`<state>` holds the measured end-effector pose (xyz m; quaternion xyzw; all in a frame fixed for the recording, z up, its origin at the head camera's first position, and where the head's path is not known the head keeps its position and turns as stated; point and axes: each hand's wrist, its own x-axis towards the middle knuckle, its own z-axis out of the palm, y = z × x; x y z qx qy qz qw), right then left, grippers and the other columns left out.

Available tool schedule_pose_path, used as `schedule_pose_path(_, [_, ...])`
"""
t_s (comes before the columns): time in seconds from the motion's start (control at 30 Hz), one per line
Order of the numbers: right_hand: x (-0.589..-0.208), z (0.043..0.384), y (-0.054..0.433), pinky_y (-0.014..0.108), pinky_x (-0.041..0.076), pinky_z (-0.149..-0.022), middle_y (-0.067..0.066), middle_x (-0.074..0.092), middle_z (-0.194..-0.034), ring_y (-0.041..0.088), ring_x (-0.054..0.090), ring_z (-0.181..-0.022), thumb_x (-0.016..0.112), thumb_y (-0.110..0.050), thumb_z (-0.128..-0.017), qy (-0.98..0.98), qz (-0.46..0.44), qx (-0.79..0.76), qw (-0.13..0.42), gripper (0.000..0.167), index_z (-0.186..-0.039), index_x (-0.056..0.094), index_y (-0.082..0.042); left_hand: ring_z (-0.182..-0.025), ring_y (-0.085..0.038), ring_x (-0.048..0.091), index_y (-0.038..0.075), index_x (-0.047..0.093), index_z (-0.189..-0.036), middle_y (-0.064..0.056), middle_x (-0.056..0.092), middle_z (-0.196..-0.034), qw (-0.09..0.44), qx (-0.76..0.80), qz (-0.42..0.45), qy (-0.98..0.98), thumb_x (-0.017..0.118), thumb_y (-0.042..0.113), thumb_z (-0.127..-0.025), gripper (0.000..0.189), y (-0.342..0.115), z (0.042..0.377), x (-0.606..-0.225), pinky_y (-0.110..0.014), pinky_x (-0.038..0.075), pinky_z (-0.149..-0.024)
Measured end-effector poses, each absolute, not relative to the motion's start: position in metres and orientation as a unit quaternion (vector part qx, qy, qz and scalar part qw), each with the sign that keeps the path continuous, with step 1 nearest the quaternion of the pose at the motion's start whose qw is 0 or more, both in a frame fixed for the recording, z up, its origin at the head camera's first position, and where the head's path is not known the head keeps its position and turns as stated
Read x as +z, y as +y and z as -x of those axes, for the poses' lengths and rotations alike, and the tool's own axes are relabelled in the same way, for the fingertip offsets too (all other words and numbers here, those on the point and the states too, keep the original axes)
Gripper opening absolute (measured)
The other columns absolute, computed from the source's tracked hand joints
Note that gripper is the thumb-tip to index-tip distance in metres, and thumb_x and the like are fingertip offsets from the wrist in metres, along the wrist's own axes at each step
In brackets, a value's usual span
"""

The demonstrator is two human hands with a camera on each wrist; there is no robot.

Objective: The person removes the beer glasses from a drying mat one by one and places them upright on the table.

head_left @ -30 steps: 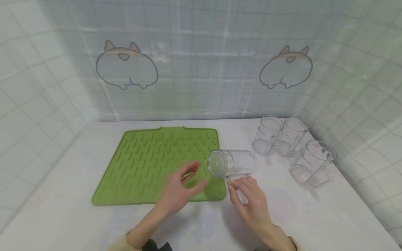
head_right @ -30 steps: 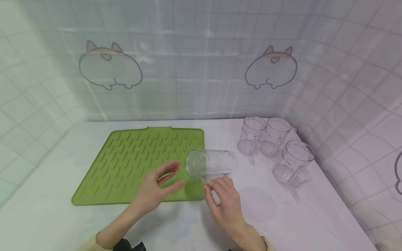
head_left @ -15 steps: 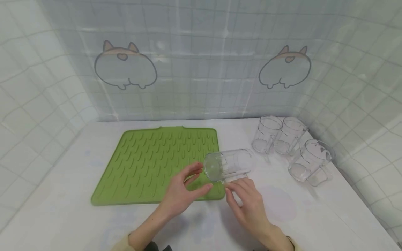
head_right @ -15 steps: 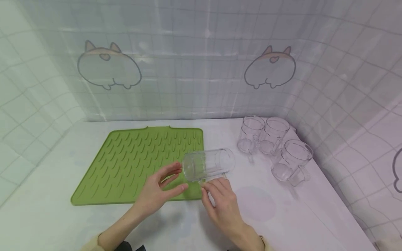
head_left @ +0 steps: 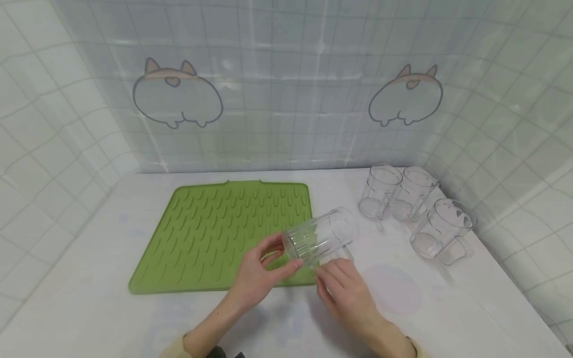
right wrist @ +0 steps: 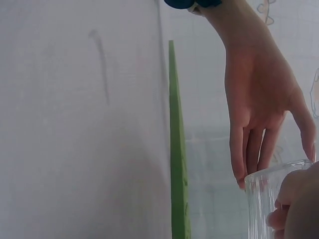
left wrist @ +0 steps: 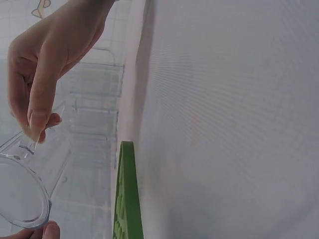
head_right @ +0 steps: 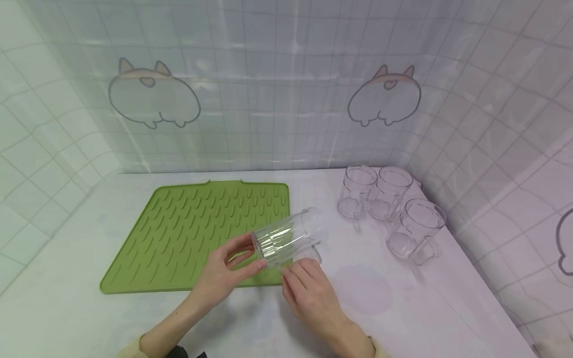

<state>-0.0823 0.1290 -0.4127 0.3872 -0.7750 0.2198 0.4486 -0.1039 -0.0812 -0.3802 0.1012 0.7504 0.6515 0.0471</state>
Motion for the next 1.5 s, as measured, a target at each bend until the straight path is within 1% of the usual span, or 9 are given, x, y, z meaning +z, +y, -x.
schedule_pose_path(0.13, [-0.415,0.081,0.130,0.031,0.050,-0.079,0.005,0.069,-0.091,0.020,0.059,-0.083,0.046,-0.010,-0.102,-0.777,-0.400,0.184,0.449,0.030,-0.096,0.073,0.002,-0.124,-0.026,0.059,0.010,0.053,-0.140,-0.006,0.062,-0.132,0.048,0.641,-0.086,0.761,0.086,0.029,-0.078,0.073,-0.081,0.104,-0.382,-0.043,0.049,-0.107])
schedule_pose_path(0.27, [-0.417,0.080,0.131,0.032,0.052,-0.082,0.005,0.070,-0.093,0.019,0.060,-0.086,0.045,-0.011,-0.103,-0.786,-0.402,0.165,0.439,0.030,-0.100,0.073,0.001,-0.120,-0.028,0.062,0.007,0.054,-0.139,-0.009,0.064,-0.129,0.044,0.633,-0.080,0.769,0.086,0.032,-0.078,0.073,-0.082,0.105,-0.383,-0.042,0.052,-0.103])
schedule_pose_path(0.4, [-0.418,0.080,0.132,0.031,0.052,-0.085,0.004,0.070,-0.095,0.019,0.061,-0.089,0.045,-0.014,-0.105,-0.794,-0.404,0.162,0.425,0.031,-0.102,0.073,-0.001,-0.116,-0.029,0.065,0.004,0.056,-0.135,-0.013,0.065,-0.127,0.037,0.638,-0.076,0.766,0.086,0.029,-0.078,0.069,-0.083,0.106,-0.383,-0.041,0.055,-0.100])
schedule_pose_path(0.5, [-0.419,0.082,0.132,0.031,0.051,-0.086,0.005,0.070,-0.096,0.020,0.061,-0.090,0.047,-0.016,-0.106,-0.788,-0.404,0.184,0.427,0.030,-0.102,0.073,0.000,-0.115,-0.029,0.066,0.003,0.058,-0.133,-0.014,0.066,-0.125,0.036,0.651,-0.068,0.755,0.086,0.024,-0.078,0.064,-0.084,0.107,-0.383,-0.038,0.056,-0.098])
schedule_pose_path(0.67, [-0.415,0.085,0.129,0.032,0.051,-0.089,0.007,0.070,-0.096,0.024,0.063,-0.090,0.057,-0.023,-0.103,-0.759,-0.395,0.234,0.461,0.030,-0.099,0.072,0.002,-0.115,-0.029,0.066,0.004,0.062,-0.130,-0.013,0.068,-0.123,0.031,0.668,-0.058,0.741,0.086,0.019,-0.078,0.060,-0.087,0.109,-0.382,-0.030,0.056,-0.096])
schedule_pose_path(0.77, [-0.412,0.086,0.128,0.032,0.051,-0.093,0.009,0.070,-0.095,0.026,0.063,-0.091,0.061,-0.024,-0.101,-0.750,-0.388,0.247,0.476,0.030,-0.099,0.072,0.003,-0.116,-0.029,0.066,0.004,0.062,-0.131,-0.013,0.068,-0.123,0.025,0.670,-0.060,0.739,0.085,0.018,-0.078,0.059,-0.088,0.111,-0.380,-0.028,0.055,-0.096])
schedule_pose_path(1.0, [-0.405,0.084,0.127,0.028,0.049,-0.096,0.014,0.068,-0.096,0.029,0.061,-0.090,0.064,-0.023,-0.099,-0.732,-0.367,0.280,0.502,0.031,-0.098,0.071,0.007,-0.113,-0.028,0.068,0.004,0.062,-0.130,-0.014,0.069,-0.121,0.025,0.680,-0.049,0.731,0.084,0.015,-0.080,0.056,-0.090,0.114,-0.380,-0.029,0.056,-0.095])
schedule_pose_path(1.2, [-0.396,0.084,0.128,0.022,0.050,-0.095,0.016,0.068,-0.091,0.031,0.060,-0.087,0.068,-0.020,-0.096,-0.707,-0.329,0.331,0.531,0.030,-0.094,0.070,0.010,-0.112,-0.027,0.068,0.005,0.061,-0.132,-0.013,0.070,-0.120,0.028,0.681,-0.027,0.731,0.083,0.017,-0.081,0.057,-0.094,0.116,-0.377,-0.029,0.057,-0.094])
schedule_pose_path(1.5, [-0.392,0.086,0.131,0.018,0.048,-0.092,0.020,0.066,-0.089,0.031,0.058,-0.084,0.066,-0.022,-0.098,-0.706,-0.273,0.362,0.544,0.034,-0.093,0.070,0.011,-0.112,-0.026,0.068,0.007,0.061,-0.132,-0.013,0.069,-0.122,0.035,0.684,-0.019,0.728,0.083,0.017,-0.081,0.057,-0.098,0.116,-0.373,-0.029,0.057,-0.094])
